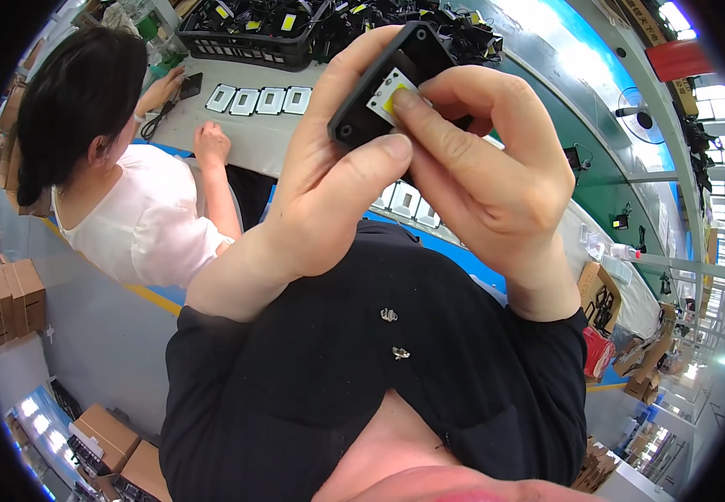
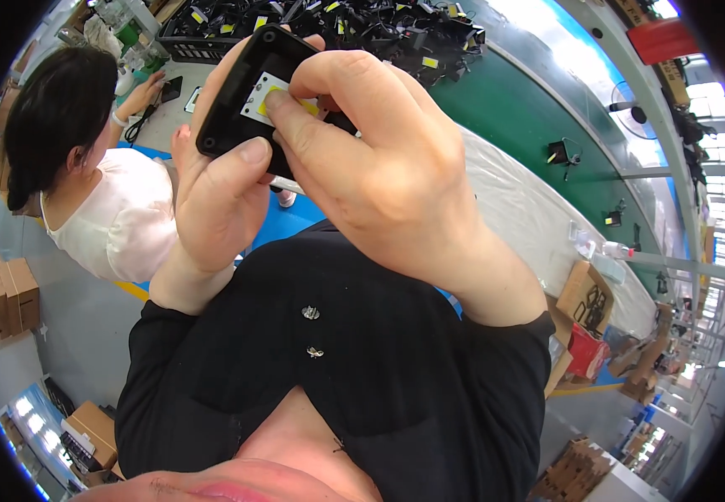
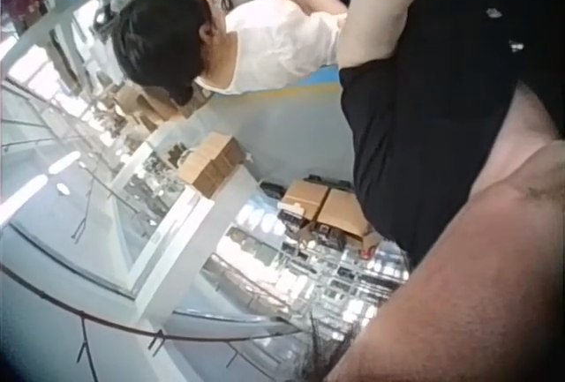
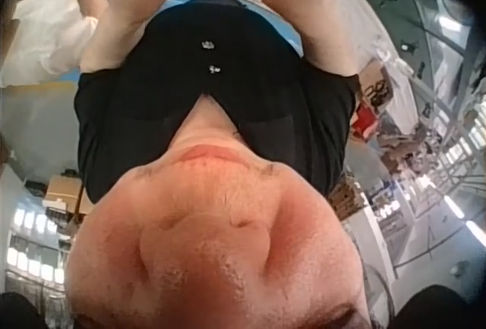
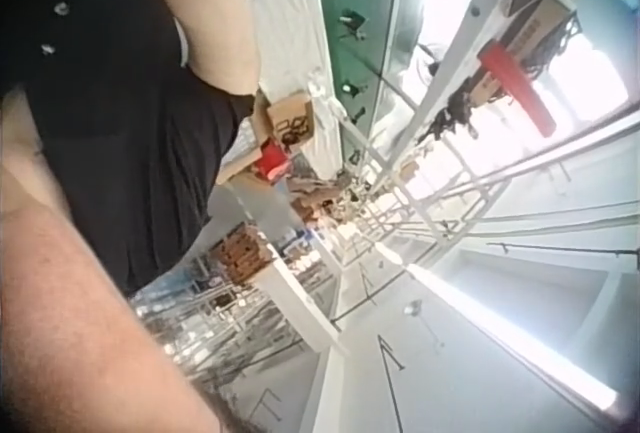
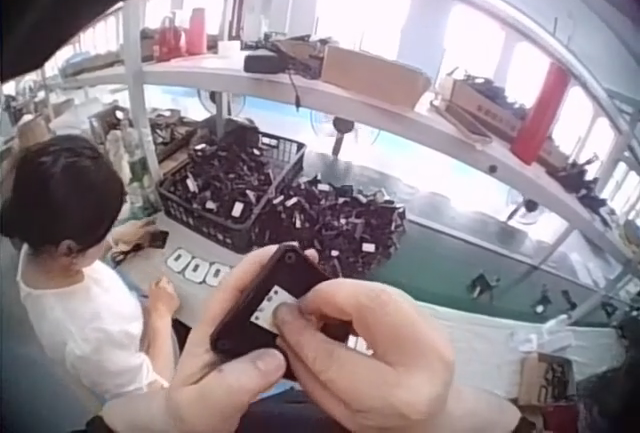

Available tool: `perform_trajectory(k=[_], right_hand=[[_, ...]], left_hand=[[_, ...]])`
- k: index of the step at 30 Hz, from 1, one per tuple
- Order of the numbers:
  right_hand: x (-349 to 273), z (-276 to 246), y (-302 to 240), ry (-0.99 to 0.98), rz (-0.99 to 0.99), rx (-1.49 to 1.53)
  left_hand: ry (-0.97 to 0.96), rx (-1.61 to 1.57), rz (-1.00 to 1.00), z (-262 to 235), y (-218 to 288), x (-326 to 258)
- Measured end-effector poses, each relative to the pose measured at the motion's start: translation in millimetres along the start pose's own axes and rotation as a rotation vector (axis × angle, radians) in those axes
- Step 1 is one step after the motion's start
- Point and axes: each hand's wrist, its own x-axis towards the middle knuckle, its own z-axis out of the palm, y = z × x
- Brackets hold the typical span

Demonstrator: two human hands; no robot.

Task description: Assembling LED light components by placing LED panels into plastic housings.

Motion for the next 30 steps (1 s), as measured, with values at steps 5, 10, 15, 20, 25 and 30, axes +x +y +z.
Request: perform_trajectory(k=[5, 10, 15, 20, 25, 30], right_hand=[[-7.9, 17.7, 20.0, 0.061, -0.063, -0.09], [1.1, -8.0, 12.7, 0.101, 0.119, 0.055], [-21.9, 8.5, 17.3, 0.102, 0.828, 1.1], [-33.7, 6.2, 21.0, 0.091, 0.911, 1.124], [-42.5, -7.9, 24.4, 0.027, 0.777, 0.904], [-41.2, -9.0, 29.5, -0.081, 0.896, 0.651]], left_hand=[[-0.003, 0.208, -0.071, -6.7, 8.0, 6.9], [0.152, 0.276, 0.199, -0.3, -5.8, 13.6], [0.057, 0.507, 0.258, -3.6, -12.9, 20.2], [-0.047, 0.171, 0.009, 12.1, -16.4, 14.7], [-0.164, 0.485, 0.003, 1.1, -8.7, 20.2], [-0.09, 0.493, 0.146, -1.4, -39.6, 21.8]])
